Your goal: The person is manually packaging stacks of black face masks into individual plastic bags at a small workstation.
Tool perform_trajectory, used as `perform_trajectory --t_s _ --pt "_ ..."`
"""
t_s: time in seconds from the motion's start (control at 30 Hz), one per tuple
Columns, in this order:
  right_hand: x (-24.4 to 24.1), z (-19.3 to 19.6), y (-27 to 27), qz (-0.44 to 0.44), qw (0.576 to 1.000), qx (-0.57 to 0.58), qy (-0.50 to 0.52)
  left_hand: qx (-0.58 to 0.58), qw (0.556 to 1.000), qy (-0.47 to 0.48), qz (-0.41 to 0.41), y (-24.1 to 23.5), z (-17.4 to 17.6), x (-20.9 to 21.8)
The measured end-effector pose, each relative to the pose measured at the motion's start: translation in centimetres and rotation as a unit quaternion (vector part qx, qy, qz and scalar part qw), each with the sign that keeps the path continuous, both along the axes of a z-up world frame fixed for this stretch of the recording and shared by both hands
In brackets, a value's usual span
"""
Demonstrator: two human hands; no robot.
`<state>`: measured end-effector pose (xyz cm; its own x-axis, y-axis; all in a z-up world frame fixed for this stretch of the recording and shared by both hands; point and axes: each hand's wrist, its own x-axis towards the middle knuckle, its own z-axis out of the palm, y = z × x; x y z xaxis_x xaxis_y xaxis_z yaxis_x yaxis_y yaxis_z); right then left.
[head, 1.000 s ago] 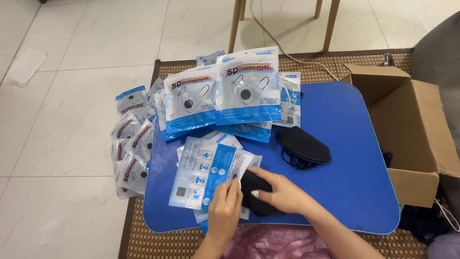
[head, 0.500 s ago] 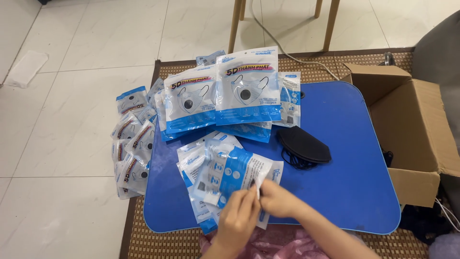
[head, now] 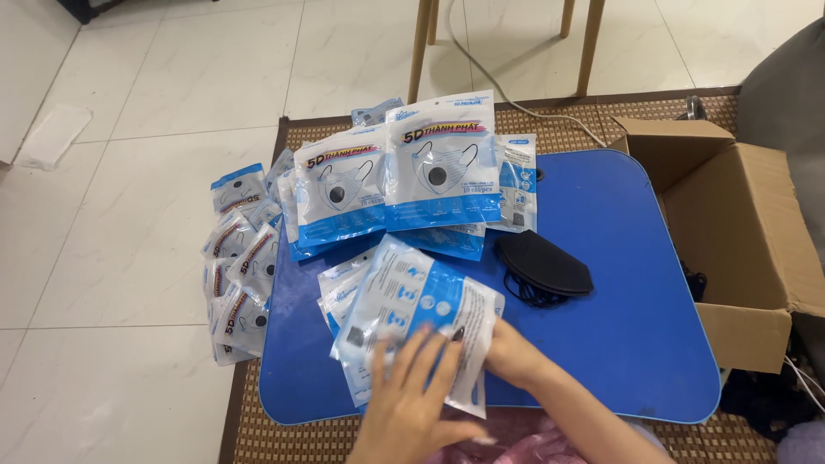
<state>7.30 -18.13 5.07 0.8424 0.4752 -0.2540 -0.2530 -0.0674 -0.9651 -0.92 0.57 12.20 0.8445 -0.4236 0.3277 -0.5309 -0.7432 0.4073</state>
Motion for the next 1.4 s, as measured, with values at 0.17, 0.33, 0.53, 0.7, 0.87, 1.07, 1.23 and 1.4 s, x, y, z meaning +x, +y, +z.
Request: perform_trajectory --t_s 0.17,0.33,0.53,0.7,0.87,1.07,1.23,1.4 --pt "-0.1 0.4 -0.2 -0.029 0.999 0.026 0.004 0.125 0.986 -0.095 0.054 1.9 -0.8 0.5" --pt "0.1 3.8 -0.2 -0.058 0.997 0.052 0.002 0.099 0.981 -0.160 0.049 2.8 2.3 2.7" --pt "-0.3 11.8 -2.4 -0.199 0.860 -0.143 -0.448 -0.173 0.942 -0.139 0.254 9.0 7.4 8.8" --pt "0.7 9.8 -5.6 -0.342 0.905 -0.073 -0.240 -0.410 0.828 0.198 0.329 12.7 11.7 19.2" --pt "2.0 8.5 -8.7 -0.358 0.901 -0.112 -0.217 -0.232 0.892 0.183 0.341 14.2 6.3 26.2" --pt "3.1 8.6 -11.3 -0.378 0.882 -0.178 -0.219 -0.181 0.902 0.147 0.362 14.2 3.9 26.5" --pt "4.2 6.7 -13.1 -0.375 0.872 -0.161 -0.269 -0.196 0.903 0.140 0.355 13.5 4.5 24.4" --pt "6.2 7.5 -18.8 -0.394 0.828 -0.276 -0.289 -0.265 0.903 0.106 0.320 15.0 1.6 24.2"
